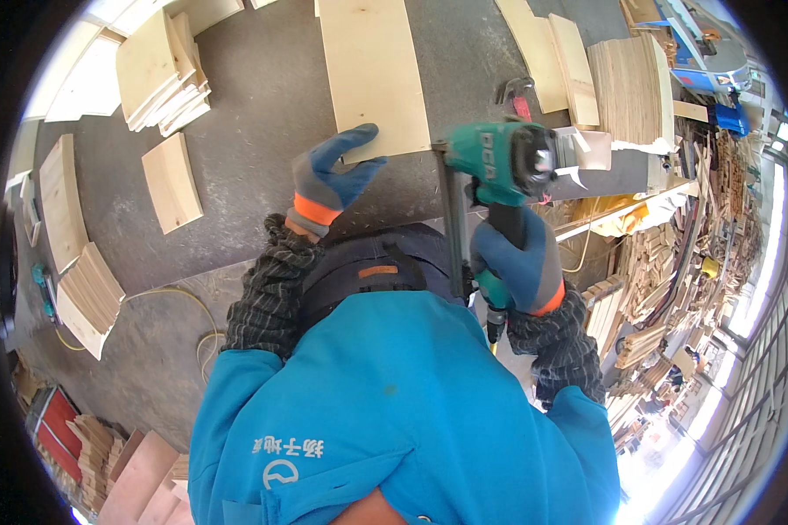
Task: The recorder uses a pneumatic nail gun to assemble wooden boards into rectangular boxes/frames.
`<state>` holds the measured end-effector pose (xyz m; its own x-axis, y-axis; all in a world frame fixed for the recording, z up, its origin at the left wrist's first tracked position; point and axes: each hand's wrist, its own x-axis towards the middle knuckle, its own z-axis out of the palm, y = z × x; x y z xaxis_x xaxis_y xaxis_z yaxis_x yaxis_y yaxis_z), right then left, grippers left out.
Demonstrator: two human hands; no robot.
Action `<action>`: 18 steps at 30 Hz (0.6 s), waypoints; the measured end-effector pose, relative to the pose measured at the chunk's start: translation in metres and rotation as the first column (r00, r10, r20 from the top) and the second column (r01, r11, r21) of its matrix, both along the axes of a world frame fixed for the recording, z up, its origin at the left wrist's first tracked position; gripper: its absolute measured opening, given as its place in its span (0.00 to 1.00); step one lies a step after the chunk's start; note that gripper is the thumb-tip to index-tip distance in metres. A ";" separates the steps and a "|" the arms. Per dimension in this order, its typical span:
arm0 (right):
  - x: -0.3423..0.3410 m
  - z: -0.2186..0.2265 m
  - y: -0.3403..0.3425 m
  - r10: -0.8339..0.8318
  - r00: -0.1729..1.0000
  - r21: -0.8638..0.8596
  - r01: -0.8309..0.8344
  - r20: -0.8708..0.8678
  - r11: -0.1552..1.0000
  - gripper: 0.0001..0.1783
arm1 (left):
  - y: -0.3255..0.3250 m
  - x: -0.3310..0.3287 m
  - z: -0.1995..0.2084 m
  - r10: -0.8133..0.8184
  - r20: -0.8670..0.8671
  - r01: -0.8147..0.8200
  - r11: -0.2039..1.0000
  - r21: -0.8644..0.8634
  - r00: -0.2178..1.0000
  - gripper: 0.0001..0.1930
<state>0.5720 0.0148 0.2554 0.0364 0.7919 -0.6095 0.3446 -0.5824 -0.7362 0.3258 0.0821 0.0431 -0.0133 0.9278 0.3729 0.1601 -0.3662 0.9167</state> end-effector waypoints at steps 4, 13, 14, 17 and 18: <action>-0.001 0.015 -0.012 -0.064 0.997 0.120 0.060 0.031 0.991 0.11 | -0.004 -0.005 -0.001 -0.076 0.021 0.077 0.991 -0.110 0.997 0.22; -0.036 0.020 -0.009 -0.070 0.996 0.101 0.074 -0.047 0.992 0.12 | -0.018 -0.023 0.007 -0.049 0.024 0.053 0.965 -0.256 0.999 0.31; -0.036 0.016 -0.008 -0.070 0.996 0.098 0.074 -0.047 0.992 0.12 | -0.019 -0.023 0.004 0.003 0.052 0.009 0.975 -0.223 0.999 0.31; -0.037 0.006 -0.005 -0.021 0.995 0.050 0.026 -0.099 0.998 0.11 | -0.020 -0.019 -0.004 0.050 0.030 -0.047 0.994 -0.094 0.998 0.31; -0.042 0.006 -0.003 -0.022 0.995 0.049 0.027 -0.097 0.998 0.11 | -0.019 -0.019 -0.007 0.049 0.032 -0.046 0.994 -0.095 0.998 0.31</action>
